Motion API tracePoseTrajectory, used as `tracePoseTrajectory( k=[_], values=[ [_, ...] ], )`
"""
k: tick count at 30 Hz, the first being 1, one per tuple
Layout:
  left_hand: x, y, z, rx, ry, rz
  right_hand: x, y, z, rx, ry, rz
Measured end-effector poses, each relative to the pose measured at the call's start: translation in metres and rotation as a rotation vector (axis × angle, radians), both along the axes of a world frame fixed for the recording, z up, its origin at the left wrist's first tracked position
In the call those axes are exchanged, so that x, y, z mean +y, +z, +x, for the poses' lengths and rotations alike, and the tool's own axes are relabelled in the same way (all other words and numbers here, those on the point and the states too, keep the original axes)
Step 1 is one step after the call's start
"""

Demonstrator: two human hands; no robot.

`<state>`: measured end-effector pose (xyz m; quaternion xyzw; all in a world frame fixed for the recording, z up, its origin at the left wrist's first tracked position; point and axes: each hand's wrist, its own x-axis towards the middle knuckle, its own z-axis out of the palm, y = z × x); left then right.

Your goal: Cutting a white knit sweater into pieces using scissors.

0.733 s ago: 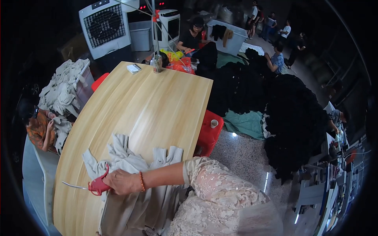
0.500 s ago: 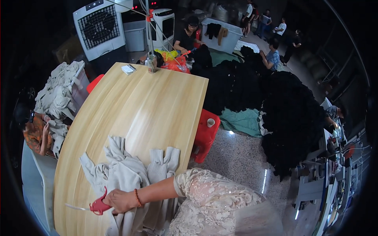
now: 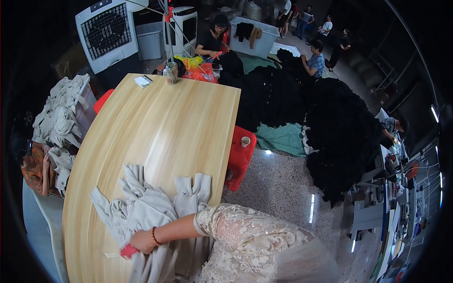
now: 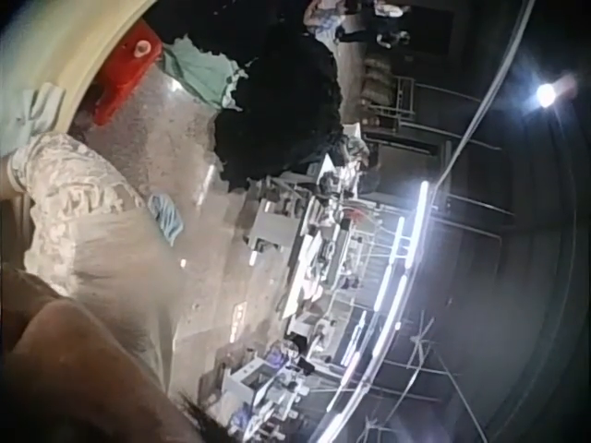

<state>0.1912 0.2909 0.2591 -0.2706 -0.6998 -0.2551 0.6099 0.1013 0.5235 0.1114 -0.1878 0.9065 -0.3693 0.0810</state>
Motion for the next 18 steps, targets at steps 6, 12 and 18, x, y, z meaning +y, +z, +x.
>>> tracePoseTrajectory(
  k=[6,12,18],
  values=[
    [-0.069,-0.045,-0.039,-0.011,0.2,-0.164,0.111,0.057,-0.091,0.695,-0.601,-0.16],
    [-0.049,-0.107,-0.009,-0.329,0.178,-0.682,0.187,0.123,-0.004,0.72,-0.463,0.288],
    [-0.05,-0.197,0.034,-1.112,-0.388,-0.692,0.198,-0.024,0.115,-0.032,-0.263,0.308]
  ],
)
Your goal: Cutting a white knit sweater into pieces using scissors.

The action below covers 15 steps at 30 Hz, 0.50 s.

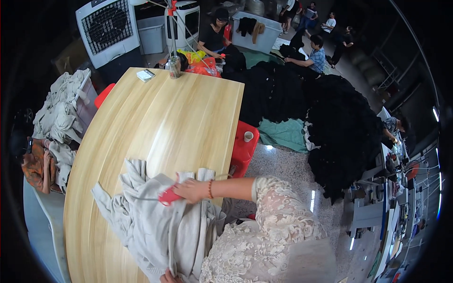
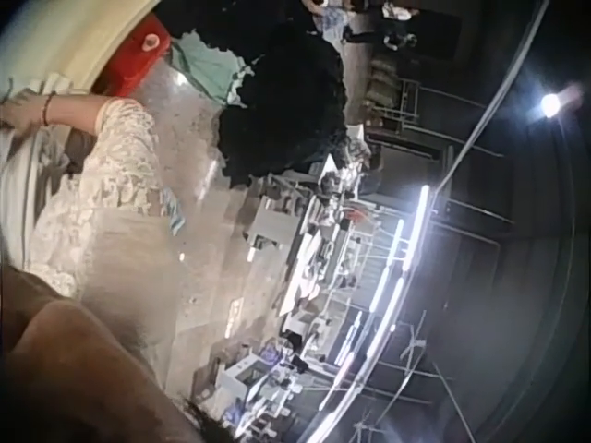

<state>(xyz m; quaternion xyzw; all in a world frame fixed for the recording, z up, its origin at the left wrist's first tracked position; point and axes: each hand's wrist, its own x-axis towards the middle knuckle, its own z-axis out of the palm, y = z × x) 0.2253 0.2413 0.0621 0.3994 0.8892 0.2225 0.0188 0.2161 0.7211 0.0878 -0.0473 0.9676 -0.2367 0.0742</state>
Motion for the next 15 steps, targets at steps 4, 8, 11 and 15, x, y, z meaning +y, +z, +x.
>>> tracePoseTrajectory(
  k=[4,8,11,15],
  values=[
    [0.048,0.032,0.009,-0.146,0.126,-0.078,-0.005,-0.036,0.041,-0.138,-0.005,-0.147],
    [0.057,0.036,0.01,-0.085,0.083,-0.056,0.007,-0.017,0.03,-0.203,0.021,-0.17],
    [0.067,0.034,0.01,-0.079,0.085,-0.031,0.013,-0.012,0.024,-0.132,0.107,-0.121],
    [0.071,0.062,-0.004,0.001,0.207,-0.009,0.013,-0.005,0.008,0.153,-0.157,-0.036]
  ],
)
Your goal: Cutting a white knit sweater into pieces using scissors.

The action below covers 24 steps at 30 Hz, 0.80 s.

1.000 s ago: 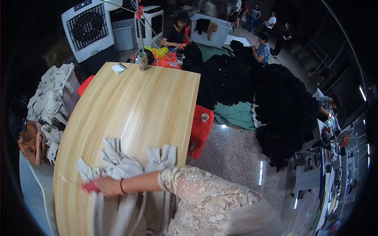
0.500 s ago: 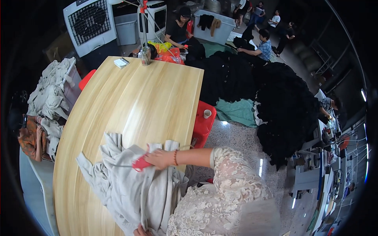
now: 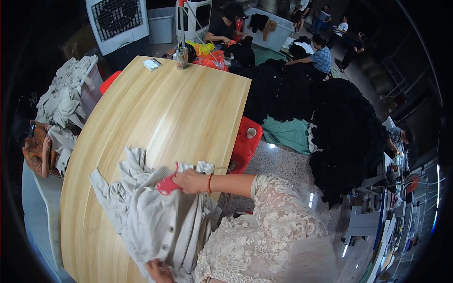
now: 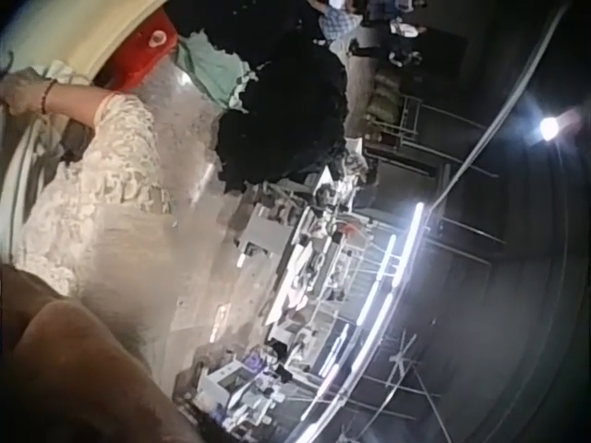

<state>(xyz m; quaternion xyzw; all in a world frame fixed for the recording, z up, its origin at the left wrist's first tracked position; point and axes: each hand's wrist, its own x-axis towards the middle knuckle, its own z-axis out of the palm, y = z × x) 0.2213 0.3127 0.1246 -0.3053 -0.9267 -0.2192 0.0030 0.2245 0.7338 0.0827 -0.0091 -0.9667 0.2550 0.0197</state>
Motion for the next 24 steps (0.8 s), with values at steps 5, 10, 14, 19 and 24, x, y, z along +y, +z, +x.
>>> tracePoseTrajectory(
  k=[5,10,14,19,24],
  values=[
    [-0.058,0.025,-0.016,0.228,0.36,0.168,-0.021,0.041,-0.039,0.182,-0.001,0.041],
    [-0.034,-0.021,0.009,-0.121,0.125,0.083,0.039,-0.017,0.02,-0.202,0.053,0.098],
    [-0.016,-0.036,0.034,-0.112,0.151,0.105,0.034,0.022,0.061,-0.456,0.036,0.498],
    [-0.015,-0.032,0.038,-0.203,0.213,0.152,0.029,0.018,0.074,-0.193,-0.017,0.357],
    [-0.015,-0.038,0.039,-0.248,0.236,0.266,-0.009,0.061,0.071,-0.12,0.106,-0.13]
  ],
)
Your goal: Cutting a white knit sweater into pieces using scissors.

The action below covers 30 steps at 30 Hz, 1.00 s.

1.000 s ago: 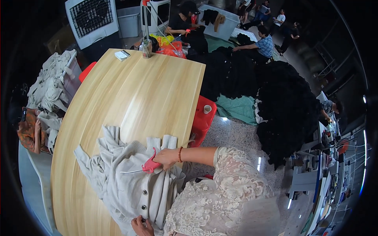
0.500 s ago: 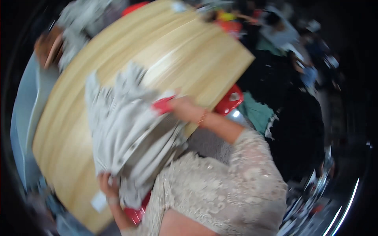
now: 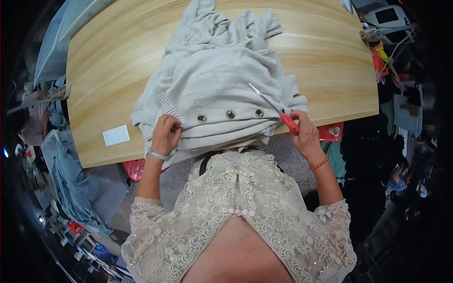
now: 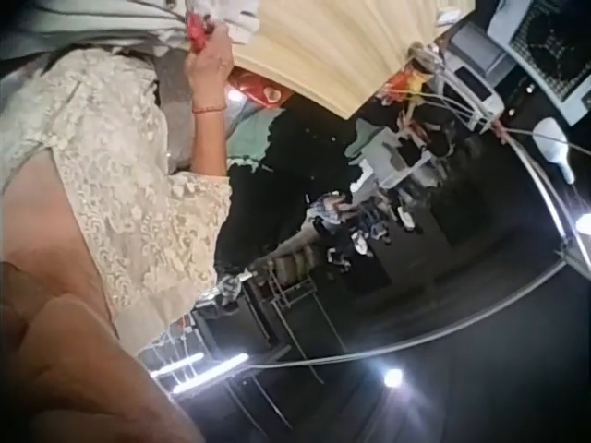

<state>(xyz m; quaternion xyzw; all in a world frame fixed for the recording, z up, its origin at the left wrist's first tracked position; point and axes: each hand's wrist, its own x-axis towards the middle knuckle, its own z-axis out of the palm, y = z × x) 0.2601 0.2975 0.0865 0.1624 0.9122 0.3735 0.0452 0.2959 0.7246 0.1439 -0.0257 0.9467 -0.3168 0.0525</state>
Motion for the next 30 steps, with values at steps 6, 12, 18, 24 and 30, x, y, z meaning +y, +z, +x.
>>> tracePoseTrajectory(
  k=[6,12,18,24,30],
  values=[
    [-0.004,-0.007,0.002,-0.119,0.078,0.161,-0.039,0.004,-0.002,-0.14,0.329,-0.079],
    [-0.012,-0.021,0.008,-0.191,0.11,0.286,-0.101,0.003,-0.012,-0.372,0.559,-0.089],
    [-0.017,-0.014,0.012,-0.079,0.12,0.153,-0.108,-0.002,-0.013,-0.359,0.556,-0.133],
    [0.06,0.018,0.001,0.095,0.008,0.101,-0.07,0.001,0.006,-0.406,0.364,-0.109],
    [0.066,-0.03,-0.015,-0.109,0.007,0.051,-0.054,0.009,0.015,-0.451,0.339,0.023]
  ],
)
